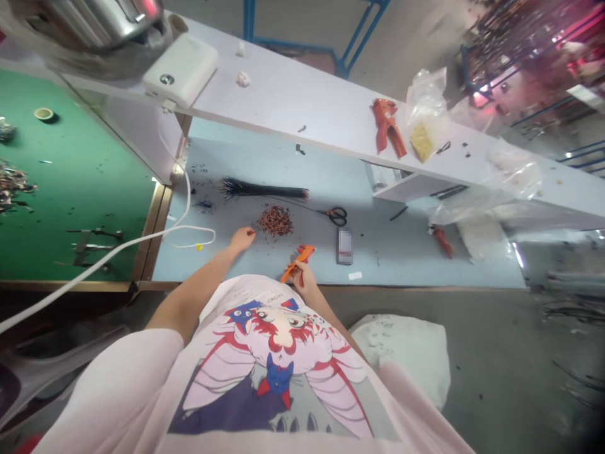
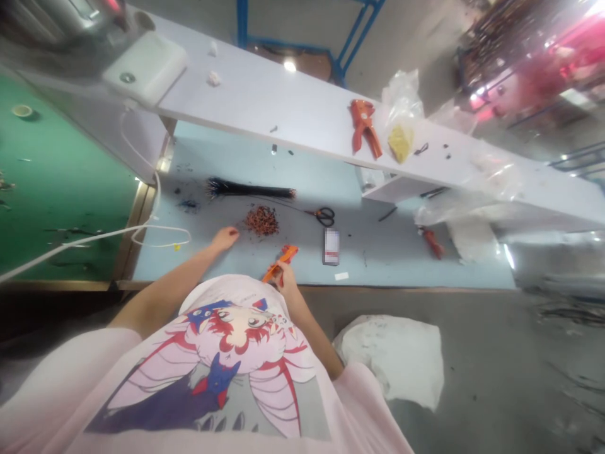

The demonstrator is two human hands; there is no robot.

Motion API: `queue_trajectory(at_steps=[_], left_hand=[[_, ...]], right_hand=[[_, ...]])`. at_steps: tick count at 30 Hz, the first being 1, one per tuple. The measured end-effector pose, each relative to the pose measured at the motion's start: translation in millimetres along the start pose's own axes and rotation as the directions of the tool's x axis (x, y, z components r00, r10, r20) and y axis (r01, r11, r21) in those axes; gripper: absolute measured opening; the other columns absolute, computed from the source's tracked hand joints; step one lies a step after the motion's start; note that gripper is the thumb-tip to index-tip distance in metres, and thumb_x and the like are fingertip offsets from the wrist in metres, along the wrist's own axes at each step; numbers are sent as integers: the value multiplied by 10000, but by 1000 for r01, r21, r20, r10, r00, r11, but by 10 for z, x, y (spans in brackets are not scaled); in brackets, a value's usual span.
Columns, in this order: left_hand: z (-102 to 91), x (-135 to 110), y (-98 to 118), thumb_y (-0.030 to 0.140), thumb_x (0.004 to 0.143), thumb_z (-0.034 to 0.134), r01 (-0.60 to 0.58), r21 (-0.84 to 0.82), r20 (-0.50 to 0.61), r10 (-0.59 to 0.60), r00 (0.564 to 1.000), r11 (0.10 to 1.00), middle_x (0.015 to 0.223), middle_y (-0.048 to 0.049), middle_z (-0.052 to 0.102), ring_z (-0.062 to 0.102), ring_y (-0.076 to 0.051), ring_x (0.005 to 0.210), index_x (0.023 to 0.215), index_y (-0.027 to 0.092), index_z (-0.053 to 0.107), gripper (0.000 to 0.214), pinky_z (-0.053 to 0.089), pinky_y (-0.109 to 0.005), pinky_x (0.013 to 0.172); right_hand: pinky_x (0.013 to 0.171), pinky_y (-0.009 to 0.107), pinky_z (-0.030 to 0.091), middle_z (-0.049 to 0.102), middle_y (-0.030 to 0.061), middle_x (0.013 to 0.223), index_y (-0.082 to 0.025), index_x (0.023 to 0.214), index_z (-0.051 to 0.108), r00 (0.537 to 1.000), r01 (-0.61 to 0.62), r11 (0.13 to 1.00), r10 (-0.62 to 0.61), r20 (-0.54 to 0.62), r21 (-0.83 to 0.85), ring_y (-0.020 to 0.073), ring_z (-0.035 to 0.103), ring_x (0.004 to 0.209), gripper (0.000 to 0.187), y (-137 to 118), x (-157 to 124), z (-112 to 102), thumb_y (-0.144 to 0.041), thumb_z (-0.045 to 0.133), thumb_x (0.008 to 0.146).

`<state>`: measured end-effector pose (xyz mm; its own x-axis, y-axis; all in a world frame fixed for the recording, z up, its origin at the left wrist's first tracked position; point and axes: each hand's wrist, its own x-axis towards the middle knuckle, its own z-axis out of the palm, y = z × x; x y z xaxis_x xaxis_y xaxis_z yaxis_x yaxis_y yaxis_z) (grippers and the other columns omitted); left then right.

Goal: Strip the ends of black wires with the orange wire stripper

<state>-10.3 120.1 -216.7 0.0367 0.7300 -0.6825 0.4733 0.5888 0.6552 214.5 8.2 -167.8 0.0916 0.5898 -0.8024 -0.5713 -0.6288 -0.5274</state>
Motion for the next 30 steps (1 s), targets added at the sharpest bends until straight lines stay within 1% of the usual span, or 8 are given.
queue_trajectory(at_steps=[5, 8, 11, 16, 19, 23, 26, 30], left_hand=[[-285, 115, 12, 342, 879, 518, 57, -152, -141, -79, 987, 987, 1006, -68, 614, 599, -161, 886, 1045, 118, 575, 284, 512, -349, 781], [-298, 107, -11, 340, 877, 523, 105, -251, -117, -137, 984, 962, 1107, -82, 574, 585, -178, 942, 1132, 139, 534, 325, 514, -382, 801], [-243, 82, 10, 335, 877, 523, 87, -345, -79, -121, 989, 935, 1150, -89, 555, 571, -193, 986, 1159, 145, 521, 340, 504, -402, 830], [-195, 5, 108, 335, 886, 508, 10, -500, -42, -35, 999, 866, 1112, -81, 571, 581, -177, 946, 1138, 141, 530, 319, 511, -385, 807], [-246, -163, 126, 291, 866, 538, 13, -578, -34, -40, 999, 816, 888, -61, 630, 598, -122, 734, 969, 99, 576, 221, 513, -296, 681], [-378, -586, 68, 237, 780, 621, 41, -682, 39, -19, 999, 730, 758, -47, 646, 594, -90, 610, 831, 118, 576, 137, 474, -217, 566], [-446, -946, 17, 262, 719, 670, 50, -738, 92, 26, 995, 673, 799, -49, 662, 612, -98, 624, 828, 140, 588, 183, 479, -215, 555], [-440, -1315, 36, 283, 629, 741, 18, -810, 94, 99, 991, 586, 792, -23, 665, 615, -96, 648, 811, 158, 609, 257, 488, -218, 603]], right_hand=[[557, 246, 516, 591, -26, 620, -178, 749, 477, 977, 106, 993, -113, -183, -47, 123, 599, 564, 71, -202, 223, -72, -177, 547, 764], [540, 225, 497, 559, -33, 634, -147, 780, 511, 954, 120, 987, -146, -264, -111, 93, 567, 548, 100, -306, 388, -67, -207, 520, 859], [523, 215, 477, 568, -21, 708, -119, 844, 552, 948, 102, 977, -152, -278, -188, 78, 551, 566, 168, -305, 540, 36, -275, 521, 898], [463, 189, 422, 562, -52, 603, -159, 785, 495, 972, 115, 940, -174, -159, -322, 90, 544, 508, 61, -127, 651, 376, -162, 556, 790], [508, 196, 440, 589, -60, 616, -173, 811, 503, 987, 143, 907, -161, -12, -397, 108, 576, 558, 175, 1, 586, 554, -141, 610, 676], [553, 222, 454, 587, -66, 578, -162, 766, 550, 986, 140, 857, -77, 146, -496, 116, 562, 559, 242, 140, 458, 691, -106, 658, 556], [587, 232, 458, 577, -67, 571, -160, 745, 556, 980, 154, 835, -60, 190, -528, 117, 555, 581, 217, 178, 419, 774, -113, 646, 553], [614, 240, 468, 583, -59, 615, -170, 789, 526, 972, 191, 832, -85, 220, -521, 126, 573, 630, 259, 88, 379, 870, -140, 647, 562]])
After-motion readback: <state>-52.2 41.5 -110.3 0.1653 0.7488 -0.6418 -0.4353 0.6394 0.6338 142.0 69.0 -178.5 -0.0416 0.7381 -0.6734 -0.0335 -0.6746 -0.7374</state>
